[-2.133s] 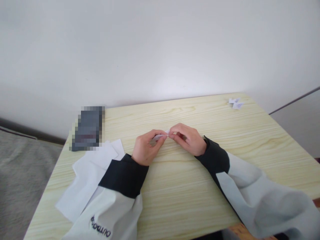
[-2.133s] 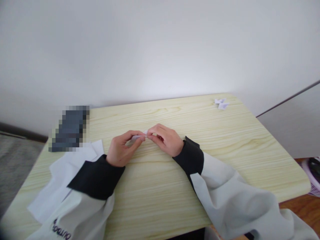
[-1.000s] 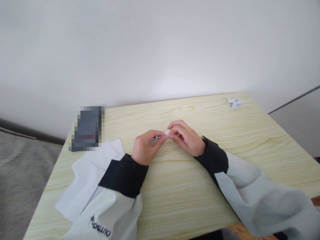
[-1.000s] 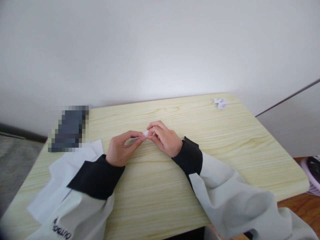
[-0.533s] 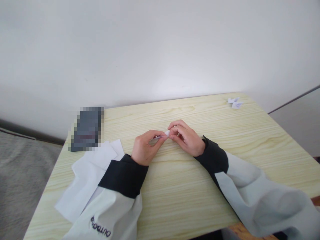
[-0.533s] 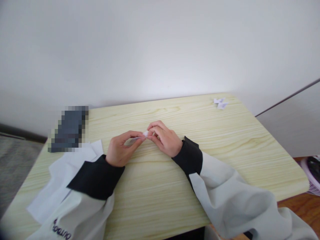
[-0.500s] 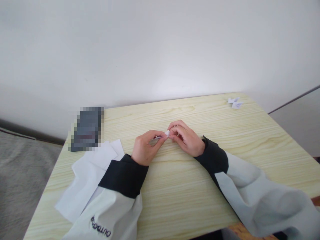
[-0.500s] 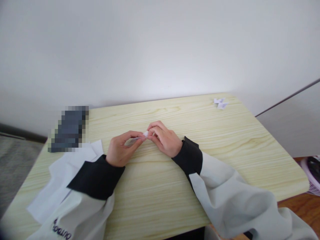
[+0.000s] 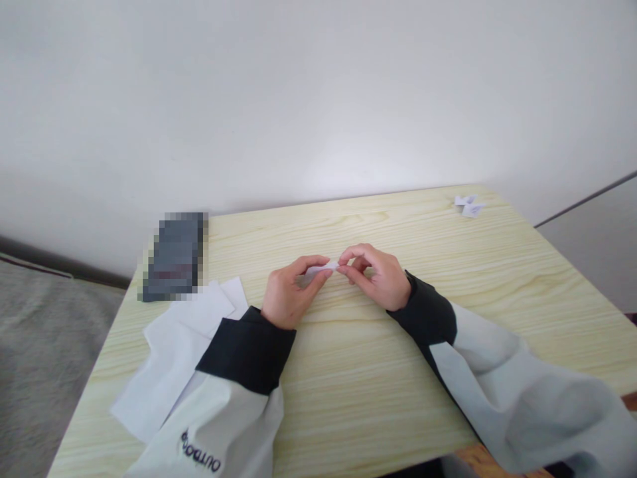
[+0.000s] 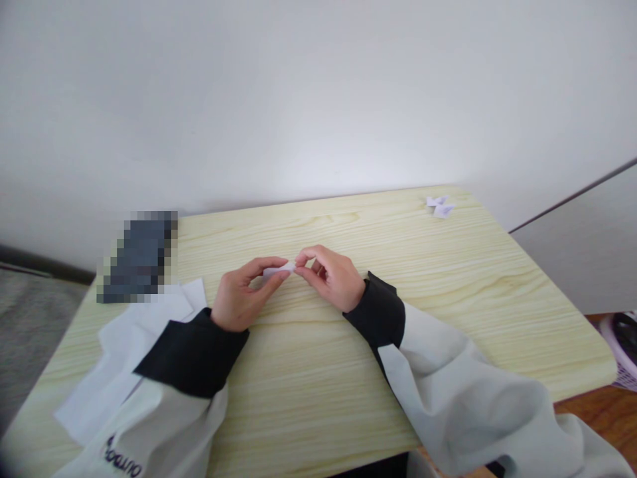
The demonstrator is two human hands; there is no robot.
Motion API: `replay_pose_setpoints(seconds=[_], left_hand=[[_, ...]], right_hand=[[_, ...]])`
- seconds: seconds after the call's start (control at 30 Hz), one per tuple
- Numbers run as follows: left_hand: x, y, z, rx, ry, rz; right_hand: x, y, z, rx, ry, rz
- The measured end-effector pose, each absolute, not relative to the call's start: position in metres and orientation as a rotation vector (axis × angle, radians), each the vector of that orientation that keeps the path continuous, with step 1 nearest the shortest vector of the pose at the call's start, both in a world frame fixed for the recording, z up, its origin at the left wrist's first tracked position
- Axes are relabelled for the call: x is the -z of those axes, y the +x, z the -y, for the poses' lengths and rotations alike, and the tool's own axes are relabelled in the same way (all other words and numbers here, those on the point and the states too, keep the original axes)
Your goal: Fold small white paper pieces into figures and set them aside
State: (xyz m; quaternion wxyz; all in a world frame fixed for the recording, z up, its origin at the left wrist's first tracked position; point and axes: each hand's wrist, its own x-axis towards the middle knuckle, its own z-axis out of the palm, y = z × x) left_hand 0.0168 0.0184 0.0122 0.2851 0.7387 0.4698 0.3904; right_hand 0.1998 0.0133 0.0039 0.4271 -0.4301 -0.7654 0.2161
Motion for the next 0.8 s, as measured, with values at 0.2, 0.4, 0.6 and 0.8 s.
replay_pose_setpoints(seconds=[0.2,0.4,0.6,0.8], left_hand=[[-0.0121,0.0172,-0.0183,-1.009,1.806,-1.214],[-0.0155,0.0175,-0.0200,-0.905,1.451,-1.043],[-0.0202,0.0157,-0.0213,-0.809,1.387,-1.032],[-0.0200,0.0122,-0.0243,-0.785,1.393,-0.992]], right_hand=[[-0.0042,0.2011,-0.0136,-0.455,-0.970,1.942],[-0.0084,0.2009,-0.0122,-0.406,-0.833,1.968],[-0.0099,0.2009,-0.0107,-0.452,-0.796,1.973],[-0.0098,0.2016,-0.0113,-0.433,-0.756,2.007]])
